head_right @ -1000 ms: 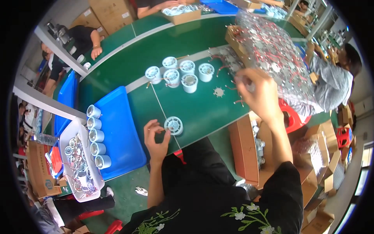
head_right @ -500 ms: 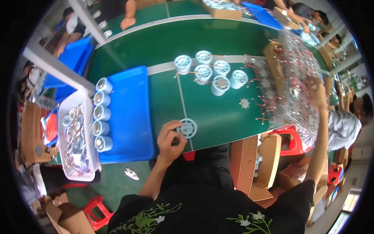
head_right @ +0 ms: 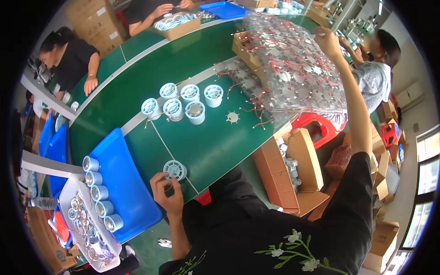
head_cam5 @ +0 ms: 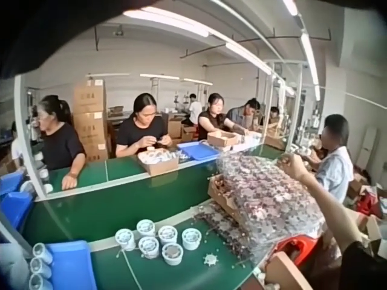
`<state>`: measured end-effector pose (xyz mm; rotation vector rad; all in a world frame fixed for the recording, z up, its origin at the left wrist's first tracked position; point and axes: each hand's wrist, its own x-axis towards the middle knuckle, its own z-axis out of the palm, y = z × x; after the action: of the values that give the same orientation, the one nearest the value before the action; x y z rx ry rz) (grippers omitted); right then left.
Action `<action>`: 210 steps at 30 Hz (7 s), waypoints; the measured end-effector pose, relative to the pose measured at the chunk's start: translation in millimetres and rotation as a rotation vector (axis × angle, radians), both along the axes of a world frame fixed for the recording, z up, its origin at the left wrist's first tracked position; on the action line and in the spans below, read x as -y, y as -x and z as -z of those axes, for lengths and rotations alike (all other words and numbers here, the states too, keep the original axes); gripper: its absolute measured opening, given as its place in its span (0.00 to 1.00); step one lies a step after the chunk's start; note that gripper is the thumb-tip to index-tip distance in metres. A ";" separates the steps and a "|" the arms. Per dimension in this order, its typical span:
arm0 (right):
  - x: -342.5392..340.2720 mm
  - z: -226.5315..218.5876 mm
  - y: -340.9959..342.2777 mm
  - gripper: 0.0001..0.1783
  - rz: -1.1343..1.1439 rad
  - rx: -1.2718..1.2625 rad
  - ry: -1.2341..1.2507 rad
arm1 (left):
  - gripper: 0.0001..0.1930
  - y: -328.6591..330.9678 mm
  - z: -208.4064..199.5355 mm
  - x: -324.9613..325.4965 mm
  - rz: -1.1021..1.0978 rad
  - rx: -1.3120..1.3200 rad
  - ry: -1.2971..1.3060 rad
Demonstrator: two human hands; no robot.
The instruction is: The person picks up a motor and a plastic housing, fits the motor into the housing by hand, and places the assembled unit onto a blue tray. This process is repeated with another motor and housing.
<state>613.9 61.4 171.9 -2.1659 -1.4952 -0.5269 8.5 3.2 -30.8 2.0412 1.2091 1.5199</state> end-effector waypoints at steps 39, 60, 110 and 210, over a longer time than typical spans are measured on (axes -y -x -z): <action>-120.4 15.3 50.5 0.24 -0.251 0.251 0.513 | 0.04 7.5 18.6 1.6 0.036 0.496 0.338; -133.3 2.6 -31.2 0.20 -0.371 -0.914 -0.476 | 0.02 1.5 10.4 28.2 0.155 0.647 0.622; 73.0 145.7 398.3 0.23 -1.207 -0.149 -0.175 | 0.08 0.9 -81.1 18.2 0.435 -0.071 0.625; 52.0 169.5 418.7 0.16 -0.731 -1.501 0.673 | 0.19 -18.4 -18.6 17.4 0.149 0.341 0.686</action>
<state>195.2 9.4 2.4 -1.3296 -1.2971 1.6390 26.9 -14.2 -12.2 1.3303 1.1886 1.1090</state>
